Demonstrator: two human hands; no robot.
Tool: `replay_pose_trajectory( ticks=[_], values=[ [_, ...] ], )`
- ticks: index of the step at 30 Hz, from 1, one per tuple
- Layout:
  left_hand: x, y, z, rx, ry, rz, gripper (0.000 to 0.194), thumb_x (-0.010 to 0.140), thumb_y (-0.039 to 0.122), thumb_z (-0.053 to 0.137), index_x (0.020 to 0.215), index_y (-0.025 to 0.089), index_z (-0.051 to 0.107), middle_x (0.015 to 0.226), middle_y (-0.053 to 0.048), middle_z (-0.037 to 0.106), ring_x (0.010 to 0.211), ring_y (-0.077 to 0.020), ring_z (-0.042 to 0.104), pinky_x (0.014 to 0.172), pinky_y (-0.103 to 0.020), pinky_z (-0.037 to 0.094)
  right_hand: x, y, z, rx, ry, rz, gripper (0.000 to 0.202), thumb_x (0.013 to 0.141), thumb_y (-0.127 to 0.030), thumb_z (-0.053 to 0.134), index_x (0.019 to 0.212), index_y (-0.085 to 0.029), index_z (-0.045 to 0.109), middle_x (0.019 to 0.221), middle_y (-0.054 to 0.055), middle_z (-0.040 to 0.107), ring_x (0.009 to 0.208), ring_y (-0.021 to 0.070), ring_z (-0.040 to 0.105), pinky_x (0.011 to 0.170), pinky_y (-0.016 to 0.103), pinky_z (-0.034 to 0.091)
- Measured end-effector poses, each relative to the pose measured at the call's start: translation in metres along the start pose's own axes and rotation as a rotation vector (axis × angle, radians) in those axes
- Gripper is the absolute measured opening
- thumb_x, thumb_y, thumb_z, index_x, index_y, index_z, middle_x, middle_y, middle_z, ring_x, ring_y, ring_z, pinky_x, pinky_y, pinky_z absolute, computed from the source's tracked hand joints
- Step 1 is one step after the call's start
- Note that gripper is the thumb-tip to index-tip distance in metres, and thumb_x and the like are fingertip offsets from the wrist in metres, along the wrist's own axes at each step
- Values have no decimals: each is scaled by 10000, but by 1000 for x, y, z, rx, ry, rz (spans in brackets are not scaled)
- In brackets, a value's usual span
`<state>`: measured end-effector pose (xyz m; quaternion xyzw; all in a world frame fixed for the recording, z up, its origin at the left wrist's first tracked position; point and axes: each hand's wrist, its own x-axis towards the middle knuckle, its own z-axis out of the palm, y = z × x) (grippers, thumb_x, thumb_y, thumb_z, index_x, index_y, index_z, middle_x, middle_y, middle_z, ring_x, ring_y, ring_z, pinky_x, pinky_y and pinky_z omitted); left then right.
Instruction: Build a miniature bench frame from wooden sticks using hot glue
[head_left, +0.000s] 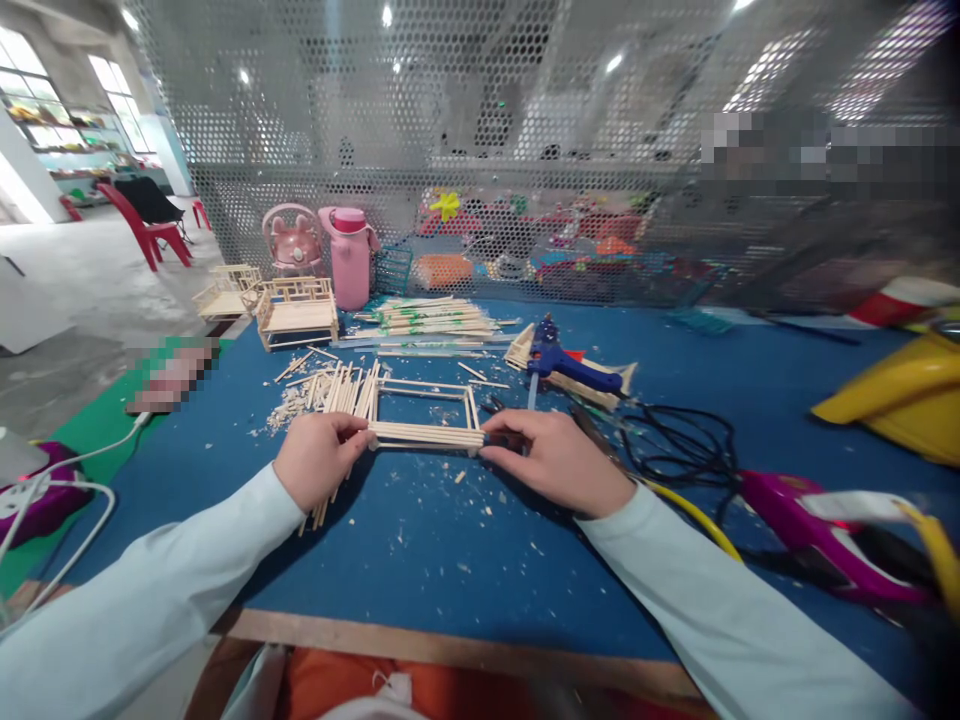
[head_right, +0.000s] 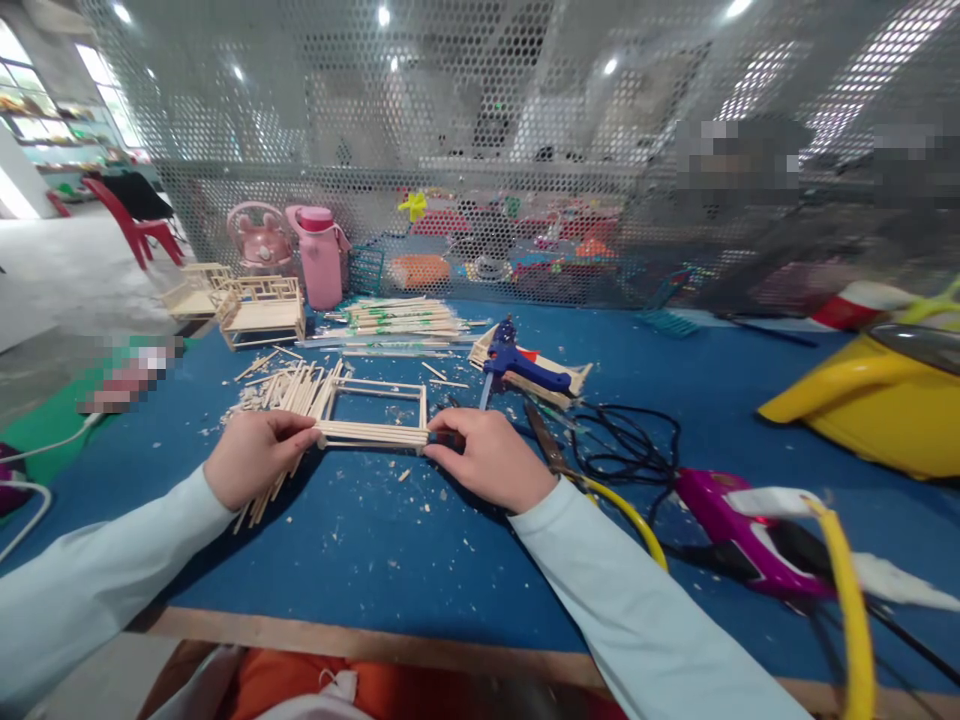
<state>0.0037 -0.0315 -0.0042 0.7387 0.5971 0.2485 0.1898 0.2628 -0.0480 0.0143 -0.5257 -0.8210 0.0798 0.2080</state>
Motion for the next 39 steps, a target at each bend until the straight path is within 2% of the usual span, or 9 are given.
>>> replay_pose_trajectory(
  ticks=[7,14,20,28,32,39],
  values=[
    [-1,0,-1,3,4,3,291,734,378,507,839,185,697,720,-31,709,644,-173,634,622,-271,454,-1,0,0,-14,2,4,110,711,-224,585,798,-177,632,703,16,659,630,138,579,579,232,396],
    [-2,3,-3,30,20,27,295,726,390,504,808,184,699,687,-23,705,601,-170,625,589,-258,450,-1,2,-1,9,15,-52,173,793,-198,479,817,-178,650,781,28,688,675,142,607,622,238,417],
    [-1,5,-5,11,2,-15,304,711,395,524,809,164,697,607,-13,681,524,-152,583,552,-247,437,0,5,2,31,32,-48,188,811,-193,465,802,-185,653,812,23,696,733,140,624,672,230,424],
    [1,1,-1,-80,-10,-20,277,713,362,535,815,149,678,668,-29,685,572,-144,590,570,-251,439,-1,-4,-2,24,23,1,135,742,-254,548,784,-176,649,633,6,660,538,122,567,531,226,408],
    [1,3,-2,-72,-22,-40,269,721,344,534,817,141,684,613,-30,665,520,-132,561,522,-244,420,1,-2,-1,16,36,-6,147,740,-312,566,758,-198,657,674,9,680,560,134,582,537,241,418],
    [0,4,-2,-7,-10,0,264,746,339,516,815,163,700,574,-17,659,499,-126,550,534,-244,413,3,0,2,-4,59,-32,138,761,-300,552,768,-226,668,742,6,704,626,159,622,580,264,438]
  ],
)
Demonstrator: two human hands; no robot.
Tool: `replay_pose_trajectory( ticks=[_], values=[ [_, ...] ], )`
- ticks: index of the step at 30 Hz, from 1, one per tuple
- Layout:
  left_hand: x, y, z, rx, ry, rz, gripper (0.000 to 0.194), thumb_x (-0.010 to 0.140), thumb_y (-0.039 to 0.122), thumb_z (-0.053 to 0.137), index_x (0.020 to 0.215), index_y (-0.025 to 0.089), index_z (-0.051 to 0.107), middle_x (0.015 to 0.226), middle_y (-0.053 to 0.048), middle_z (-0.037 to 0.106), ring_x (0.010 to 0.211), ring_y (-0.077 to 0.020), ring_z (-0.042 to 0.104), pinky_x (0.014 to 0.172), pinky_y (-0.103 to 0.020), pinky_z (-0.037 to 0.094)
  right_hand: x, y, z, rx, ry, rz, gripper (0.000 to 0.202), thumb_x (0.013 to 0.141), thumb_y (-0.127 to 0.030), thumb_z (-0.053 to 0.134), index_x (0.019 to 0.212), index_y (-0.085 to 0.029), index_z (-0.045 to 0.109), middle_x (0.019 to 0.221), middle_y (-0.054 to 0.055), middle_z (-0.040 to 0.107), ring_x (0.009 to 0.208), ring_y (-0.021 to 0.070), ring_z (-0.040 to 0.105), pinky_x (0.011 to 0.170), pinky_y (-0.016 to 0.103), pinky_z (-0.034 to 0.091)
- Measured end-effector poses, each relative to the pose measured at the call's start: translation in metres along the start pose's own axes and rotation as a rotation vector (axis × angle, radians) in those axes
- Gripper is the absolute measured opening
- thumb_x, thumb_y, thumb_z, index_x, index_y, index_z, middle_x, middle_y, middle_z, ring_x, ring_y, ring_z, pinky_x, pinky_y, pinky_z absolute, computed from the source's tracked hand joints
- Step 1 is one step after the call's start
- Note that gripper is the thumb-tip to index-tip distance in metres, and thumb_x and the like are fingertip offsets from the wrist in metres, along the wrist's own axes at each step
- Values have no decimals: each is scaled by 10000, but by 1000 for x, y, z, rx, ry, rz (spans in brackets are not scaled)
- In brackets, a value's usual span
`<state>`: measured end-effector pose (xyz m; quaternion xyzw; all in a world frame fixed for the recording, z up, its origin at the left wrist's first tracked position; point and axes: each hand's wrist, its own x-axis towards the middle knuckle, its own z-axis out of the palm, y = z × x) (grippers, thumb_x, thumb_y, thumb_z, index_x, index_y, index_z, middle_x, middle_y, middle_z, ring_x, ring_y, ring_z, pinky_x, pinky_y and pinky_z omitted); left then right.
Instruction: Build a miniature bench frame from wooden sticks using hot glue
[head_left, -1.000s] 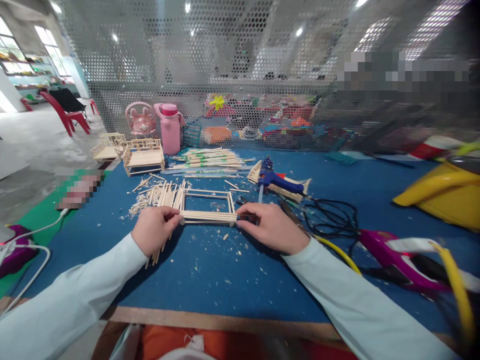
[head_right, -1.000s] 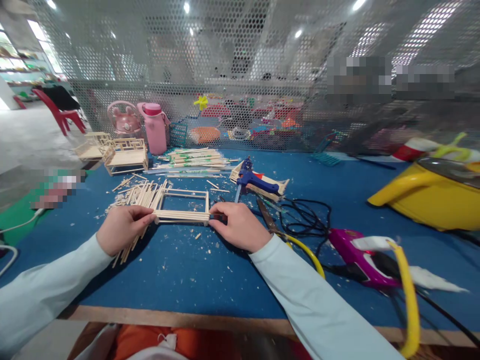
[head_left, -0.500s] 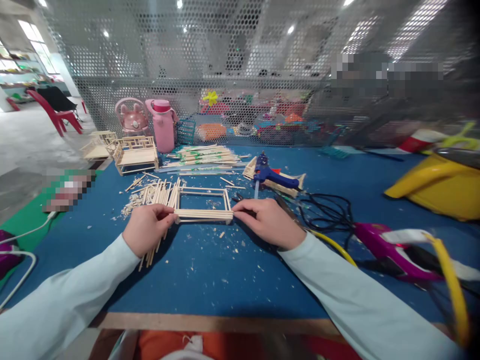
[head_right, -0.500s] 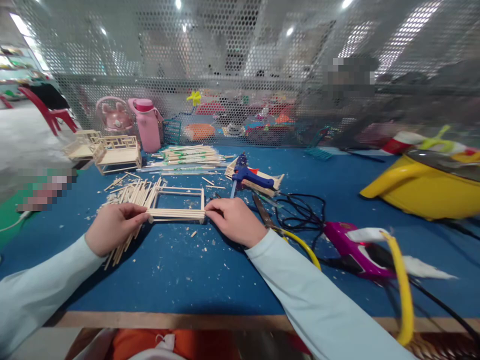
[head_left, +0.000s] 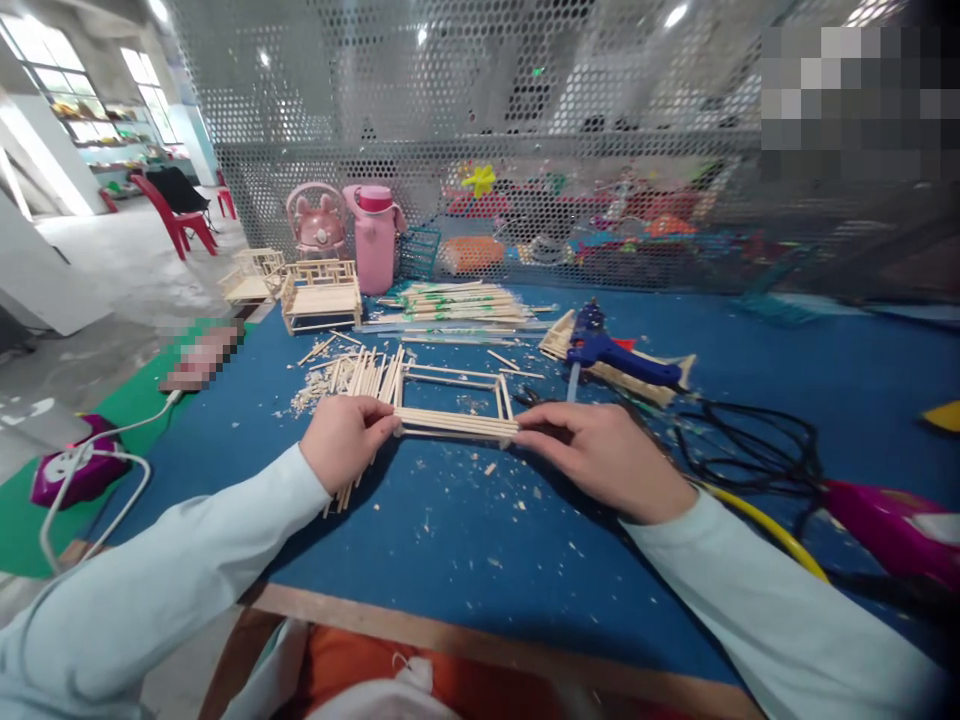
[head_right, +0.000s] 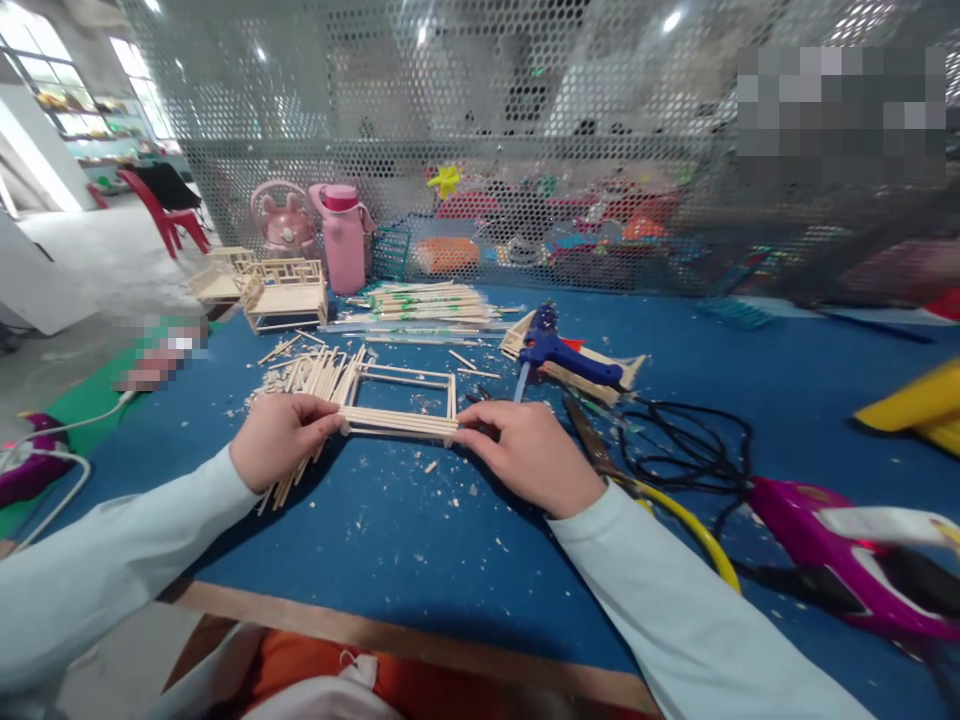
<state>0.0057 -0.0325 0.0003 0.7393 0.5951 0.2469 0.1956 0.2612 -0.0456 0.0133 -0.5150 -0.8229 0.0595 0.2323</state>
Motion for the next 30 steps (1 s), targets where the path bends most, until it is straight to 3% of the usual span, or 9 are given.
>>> replay_pose_trajectory(
  ticks=[6,21,30],
  values=[
    [-2,-1,-1,61,10,43,282,750,350,504,838,165,698,674,-37,696,580,-155,601,578,-253,424,-2,-2,1,-20,-3,20,130,765,-272,562,779,-206,673,759,13,701,640,145,615,593,245,425],
    [-3,0,-2,102,35,45,313,734,400,488,814,178,693,678,-25,700,609,-166,617,578,-242,434,-3,-3,2,-27,4,31,159,761,-283,564,780,-168,673,689,28,683,575,126,582,561,225,388],
    [-3,-1,-3,90,26,45,332,732,412,483,823,165,686,639,-29,685,574,-164,607,569,-246,429,-4,2,-5,-31,-90,-23,170,758,-227,552,863,-165,671,767,32,692,650,135,602,603,224,401]
  ],
)
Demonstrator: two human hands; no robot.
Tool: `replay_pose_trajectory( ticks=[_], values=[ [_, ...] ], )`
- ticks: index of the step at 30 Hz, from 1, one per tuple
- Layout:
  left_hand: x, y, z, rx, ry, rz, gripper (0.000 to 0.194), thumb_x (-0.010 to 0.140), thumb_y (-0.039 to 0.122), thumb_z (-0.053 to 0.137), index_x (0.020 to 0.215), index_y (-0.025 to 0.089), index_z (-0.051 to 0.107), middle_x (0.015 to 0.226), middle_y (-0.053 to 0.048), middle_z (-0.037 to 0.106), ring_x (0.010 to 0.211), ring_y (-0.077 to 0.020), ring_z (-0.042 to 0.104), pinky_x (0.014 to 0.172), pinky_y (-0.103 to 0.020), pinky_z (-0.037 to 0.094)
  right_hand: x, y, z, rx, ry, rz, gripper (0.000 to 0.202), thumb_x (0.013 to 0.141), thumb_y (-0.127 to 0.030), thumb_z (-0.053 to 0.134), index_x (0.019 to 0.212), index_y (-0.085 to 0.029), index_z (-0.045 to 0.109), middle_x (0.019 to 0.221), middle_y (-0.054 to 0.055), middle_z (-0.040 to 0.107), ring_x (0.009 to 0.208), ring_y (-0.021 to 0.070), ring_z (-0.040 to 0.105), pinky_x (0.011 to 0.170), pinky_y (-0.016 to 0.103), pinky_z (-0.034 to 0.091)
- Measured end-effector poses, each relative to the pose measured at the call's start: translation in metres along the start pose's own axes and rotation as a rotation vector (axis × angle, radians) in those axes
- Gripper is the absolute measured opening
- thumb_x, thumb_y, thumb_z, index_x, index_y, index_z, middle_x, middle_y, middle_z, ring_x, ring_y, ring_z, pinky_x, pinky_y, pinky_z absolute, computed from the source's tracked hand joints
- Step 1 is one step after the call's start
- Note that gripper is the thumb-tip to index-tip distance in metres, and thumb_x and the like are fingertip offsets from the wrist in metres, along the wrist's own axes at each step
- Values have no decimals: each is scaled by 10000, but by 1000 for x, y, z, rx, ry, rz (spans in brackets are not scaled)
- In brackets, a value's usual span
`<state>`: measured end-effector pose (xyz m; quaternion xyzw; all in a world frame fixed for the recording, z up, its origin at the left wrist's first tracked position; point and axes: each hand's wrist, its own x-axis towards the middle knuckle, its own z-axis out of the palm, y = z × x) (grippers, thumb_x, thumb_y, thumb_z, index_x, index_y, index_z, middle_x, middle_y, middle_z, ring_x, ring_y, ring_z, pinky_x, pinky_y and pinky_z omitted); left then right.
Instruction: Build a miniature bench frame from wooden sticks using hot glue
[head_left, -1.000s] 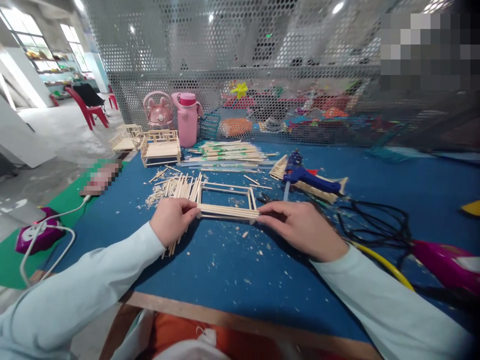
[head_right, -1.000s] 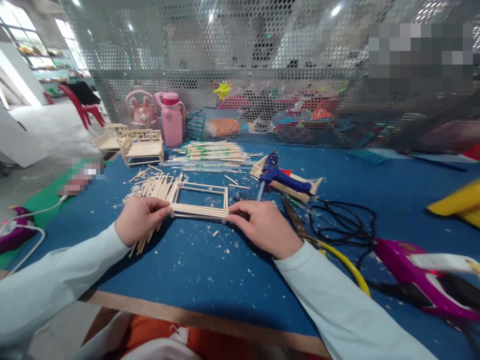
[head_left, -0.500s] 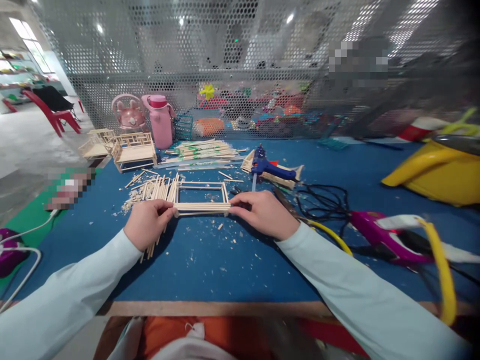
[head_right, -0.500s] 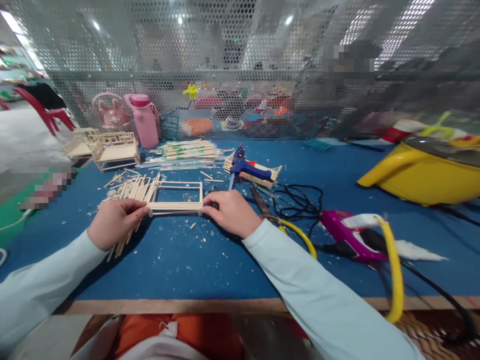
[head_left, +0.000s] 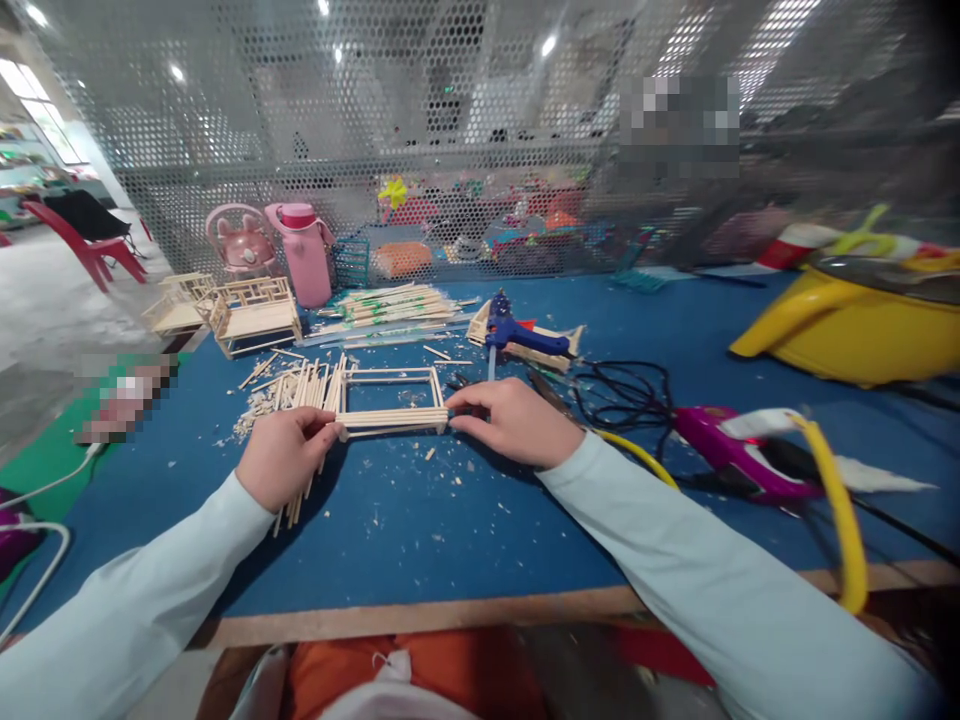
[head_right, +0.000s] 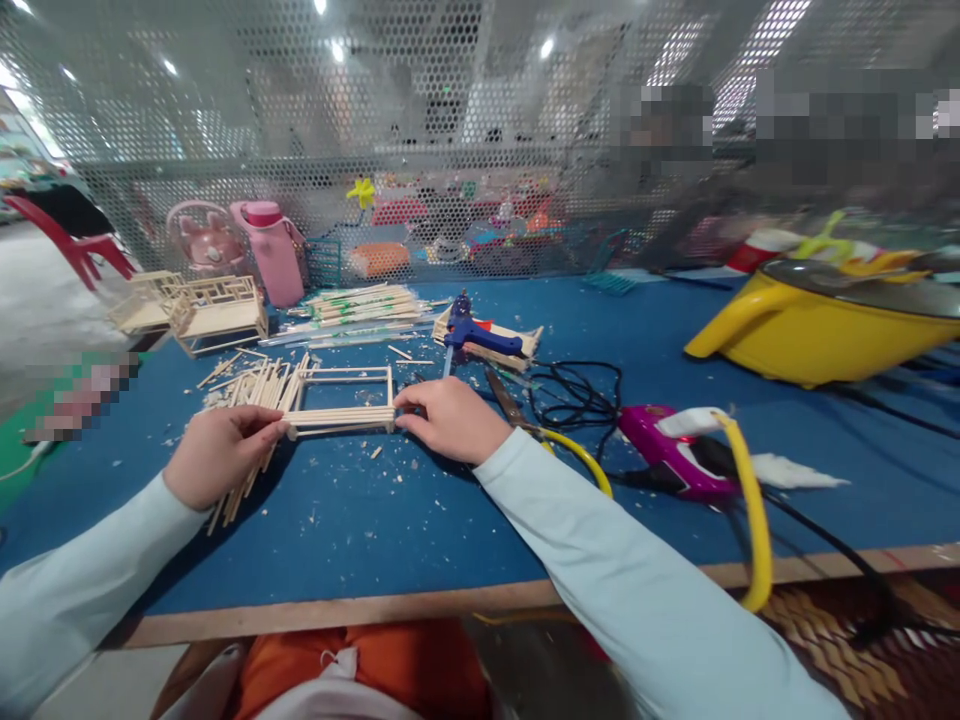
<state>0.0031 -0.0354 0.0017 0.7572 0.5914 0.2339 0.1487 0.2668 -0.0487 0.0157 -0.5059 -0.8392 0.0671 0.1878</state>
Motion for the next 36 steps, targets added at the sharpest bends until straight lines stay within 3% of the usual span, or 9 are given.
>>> replay_pose_trajectory(
  ticks=[12,15,18,20,22,24,28,33,36],
  values=[
    [1,-4,1,-35,-8,-12,343,737,428,499,856,150,661,642,-25,658,572,-163,588,578,-259,439,4,1,9,-110,87,-11,182,812,-188,478,777,-159,654,756,41,686,672,155,604,619,242,396],
    [-2,-1,0,64,243,146,420,748,432,506,1020,125,596,771,-63,641,706,-197,589,668,-307,454,3,1,10,-130,194,-46,181,827,-199,467,797,-153,639,792,53,681,730,166,600,661,254,407],
    [-7,20,-1,220,534,413,372,779,348,504,1077,134,571,974,-121,606,932,-244,535,836,-387,399,2,-8,10,-167,312,-133,190,840,-212,452,813,-146,628,795,64,673,742,172,584,671,263,410],
    [-10,41,2,293,492,580,305,800,282,489,1076,182,571,1070,-103,596,1009,-252,504,911,-436,335,1,-17,11,-205,350,-216,197,844,-208,441,818,-138,624,764,67,666,708,171,565,651,266,407],
    [-10,59,9,313,391,619,252,828,243,448,1036,194,581,1026,-83,625,981,-241,528,971,-509,236,0,-25,12,-243,377,-276,203,846,-197,430,821,-130,620,744,71,658,681,171,545,638,270,403],
    [-7,70,16,298,262,612,247,861,219,382,954,186,609,849,-56,659,798,-198,580,920,-480,313,-1,-30,13,-267,398,-306,210,849,-189,418,828,-123,617,744,76,655,676,172,532,641,276,403],
    [1,68,26,223,95,613,278,871,196,349,870,150,624,729,-59,634,691,-178,574,657,-300,441,-3,-29,16,-296,409,-343,228,856,-183,398,843,-116,615,746,86,652,683,175,527,652,289,403],
    [1,60,29,154,85,615,277,866,197,366,801,139,629,700,-65,626,670,-168,573,624,-266,429,-2,-32,22,-305,397,-366,228,858,-187,396,852,-125,615,725,77,653,666,173,536,638,295,404],
    [-4,57,27,126,119,583,263,856,196,386,793,131,632,694,-72,631,650,-173,577,610,-270,429,-6,-35,17,-237,438,-314,217,859,-204,407,943,-133,594,897,91,661,828,182,564,736,295,414]
  ],
)
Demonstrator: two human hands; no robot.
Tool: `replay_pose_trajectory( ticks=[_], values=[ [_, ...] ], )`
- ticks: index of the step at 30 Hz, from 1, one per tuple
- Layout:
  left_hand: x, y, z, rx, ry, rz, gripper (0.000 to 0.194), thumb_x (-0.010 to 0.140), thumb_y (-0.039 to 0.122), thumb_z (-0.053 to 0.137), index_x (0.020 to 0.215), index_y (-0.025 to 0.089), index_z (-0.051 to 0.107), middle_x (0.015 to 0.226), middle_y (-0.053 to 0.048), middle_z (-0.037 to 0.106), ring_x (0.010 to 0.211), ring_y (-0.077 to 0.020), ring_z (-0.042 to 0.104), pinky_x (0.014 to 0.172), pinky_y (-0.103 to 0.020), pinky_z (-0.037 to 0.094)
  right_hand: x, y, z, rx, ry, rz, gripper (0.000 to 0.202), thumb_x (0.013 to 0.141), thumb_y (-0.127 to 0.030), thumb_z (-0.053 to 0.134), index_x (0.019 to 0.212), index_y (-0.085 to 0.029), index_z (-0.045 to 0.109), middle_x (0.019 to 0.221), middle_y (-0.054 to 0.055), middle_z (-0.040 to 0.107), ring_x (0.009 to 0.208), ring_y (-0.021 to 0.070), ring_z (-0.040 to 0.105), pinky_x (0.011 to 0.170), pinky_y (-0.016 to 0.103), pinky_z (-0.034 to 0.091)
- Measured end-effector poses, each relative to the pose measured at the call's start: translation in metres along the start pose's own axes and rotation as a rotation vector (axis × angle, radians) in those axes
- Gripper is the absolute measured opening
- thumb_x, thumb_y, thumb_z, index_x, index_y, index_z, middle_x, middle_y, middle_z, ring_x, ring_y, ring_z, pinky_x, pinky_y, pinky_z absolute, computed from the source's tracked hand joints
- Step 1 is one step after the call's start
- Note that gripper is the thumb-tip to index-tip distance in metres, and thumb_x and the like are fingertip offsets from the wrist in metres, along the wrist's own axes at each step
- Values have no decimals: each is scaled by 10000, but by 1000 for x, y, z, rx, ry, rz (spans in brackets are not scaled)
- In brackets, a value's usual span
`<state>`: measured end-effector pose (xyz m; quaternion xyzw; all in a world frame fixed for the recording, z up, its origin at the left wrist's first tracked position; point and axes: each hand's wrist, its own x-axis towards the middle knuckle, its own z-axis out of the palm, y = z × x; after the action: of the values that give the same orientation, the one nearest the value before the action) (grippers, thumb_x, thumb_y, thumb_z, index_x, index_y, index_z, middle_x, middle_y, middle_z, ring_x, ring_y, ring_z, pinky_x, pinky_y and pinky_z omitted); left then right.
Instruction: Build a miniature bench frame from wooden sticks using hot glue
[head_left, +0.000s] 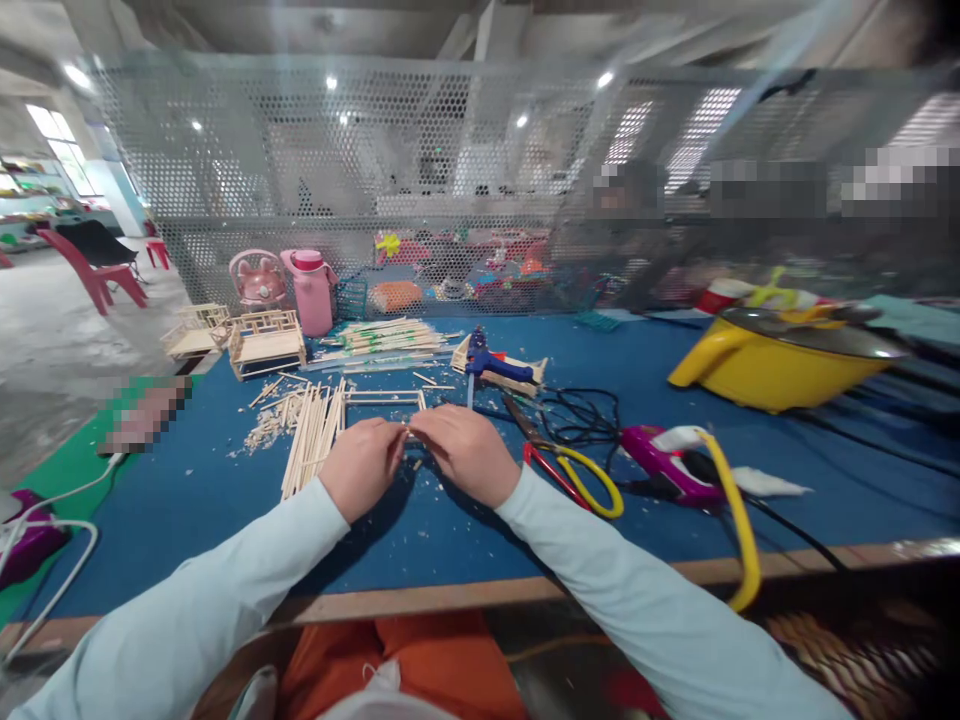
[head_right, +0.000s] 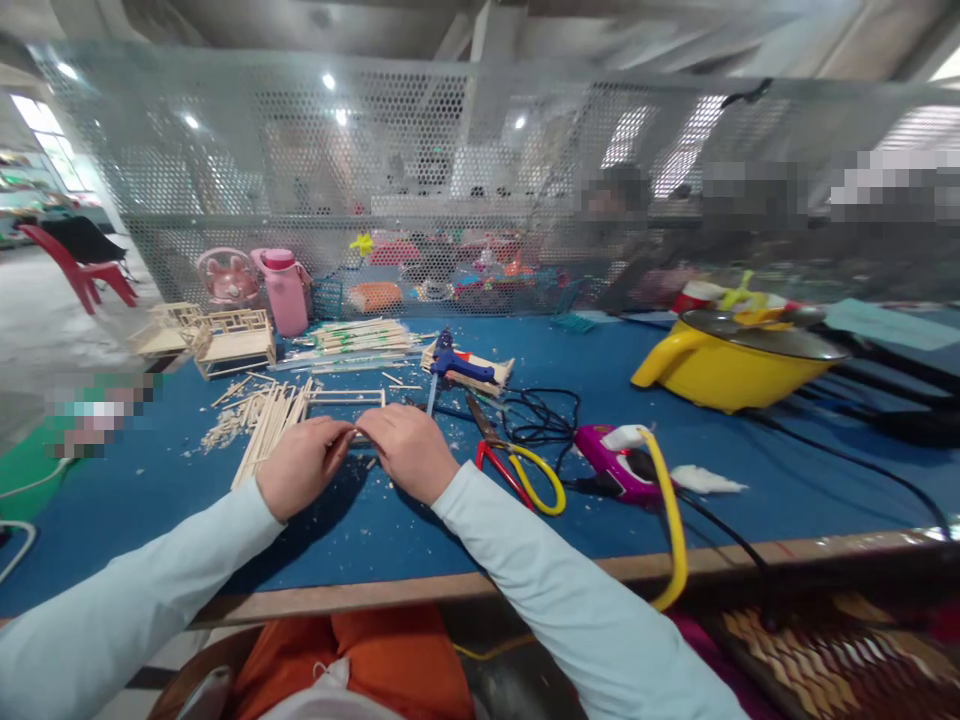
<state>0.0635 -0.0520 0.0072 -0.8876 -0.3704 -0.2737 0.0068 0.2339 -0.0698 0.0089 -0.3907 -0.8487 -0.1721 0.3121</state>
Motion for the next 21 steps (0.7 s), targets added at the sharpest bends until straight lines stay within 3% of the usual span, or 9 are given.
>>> replay_pose_trajectory(
  ticks=[2,4,7,9,12,17,21],
  values=[
    [-2,-2,-2,-17,50,-31,245,847,199,406,794,134,636,705,-76,643,655,-178,586,609,-272,433,-4,2,-11,-27,57,175,245,853,-228,415,1024,-120,554,1014,119,628,935,195,547,789,298,405],
    [-4,-6,-3,-45,101,-54,230,840,204,421,798,145,639,729,-72,657,672,-179,596,617,-271,437,-12,8,-24,-108,23,432,224,849,-242,412,976,-128,556,948,118,636,879,202,568,740,295,411],
    [-5,-9,-3,-94,155,-57,221,836,211,428,807,157,640,742,-60,665,683,-171,602,628,-265,442,-27,14,-36,-223,-302,699,219,848,-297,410,743,-182,565,696,58,641,669,195,593,582,280,375],
    [-6,-9,-2,-121,175,-43,218,836,215,429,816,158,638,737,-55,664,679,-164,600,629,-259,443,-35,14,-36,-281,-513,721,243,827,-374,444,707,-194,555,662,51,641,646,206,601,534,277,335],
    [-8,-6,-2,-156,175,-11,222,838,218,424,822,158,636,714,-49,656,662,-154,591,618,-250,442,-38,8,-32,-335,-651,667,215,826,-371,452,762,-191,553,736,66,662,711,217,618,528,270,310],
    [-8,-6,-1,-195,195,28,229,842,221,414,835,147,631,696,-52,642,645,-147,577,605,-244,443,-32,1,-43,-374,-705,660,172,859,-238,378,880,-156,528,784,98,670,716,210,628,551,269,315],
    [-9,-7,-4,-227,217,52,237,848,226,402,850,147,625,709,-56,640,662,-146,573,626,-250,451,-34,0,-64,-319,-619,678,170,853,-211,358,928,-189,509,797,61,672,687,197,626,551,260,333]
  ],
)
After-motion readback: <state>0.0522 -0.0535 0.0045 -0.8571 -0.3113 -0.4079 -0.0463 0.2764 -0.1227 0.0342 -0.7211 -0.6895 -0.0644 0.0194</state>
